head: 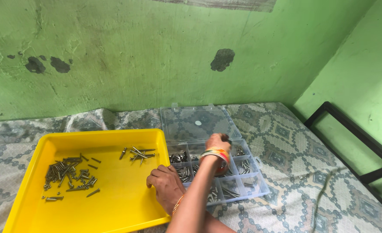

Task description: The person sorts metal fasteners from a yellow tray into compartments of a clear plastic organizer box. They pick up individual screws and bolts, place them into the appropriate sections, and occasionally rearrange items within the tray.

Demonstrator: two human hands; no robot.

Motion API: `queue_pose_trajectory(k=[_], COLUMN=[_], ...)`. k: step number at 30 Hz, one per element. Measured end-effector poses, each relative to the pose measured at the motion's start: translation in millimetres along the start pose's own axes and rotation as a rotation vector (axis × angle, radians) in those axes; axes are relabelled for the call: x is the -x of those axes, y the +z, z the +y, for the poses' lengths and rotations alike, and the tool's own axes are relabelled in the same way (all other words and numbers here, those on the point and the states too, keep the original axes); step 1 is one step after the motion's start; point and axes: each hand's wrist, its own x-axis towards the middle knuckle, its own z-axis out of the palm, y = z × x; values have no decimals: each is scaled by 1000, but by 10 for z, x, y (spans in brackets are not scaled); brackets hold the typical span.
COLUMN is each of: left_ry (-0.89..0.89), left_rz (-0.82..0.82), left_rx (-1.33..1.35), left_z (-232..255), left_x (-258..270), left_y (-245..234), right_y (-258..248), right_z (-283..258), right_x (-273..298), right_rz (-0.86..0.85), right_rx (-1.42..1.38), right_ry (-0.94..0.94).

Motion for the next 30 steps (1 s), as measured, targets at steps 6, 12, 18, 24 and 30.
queue_pose_trajectory(k=[6,12,18,24,30], left_ry=[199,123,-215,-224,-117], left_rz=[335,457,449,368,433], left_rx=[-199,-758,-789,-904,-768], left_z=[-547,-1137,-835,-885,-954], left_x=[-195,334,1111,1210,1001], left_y=[-1199,-2686,-2838,-2874,-2761], right_y=[183,-68,-98,-92,-66], right_z=[155,-54,-107,-116,-76], right_x=[11,-50,-76,-90,-77], right_rz=[-147,-52,-48,-57,-66], right_rx=[-6,36,55,74,79], right_ry=[63,-26,-6,-11,-1])
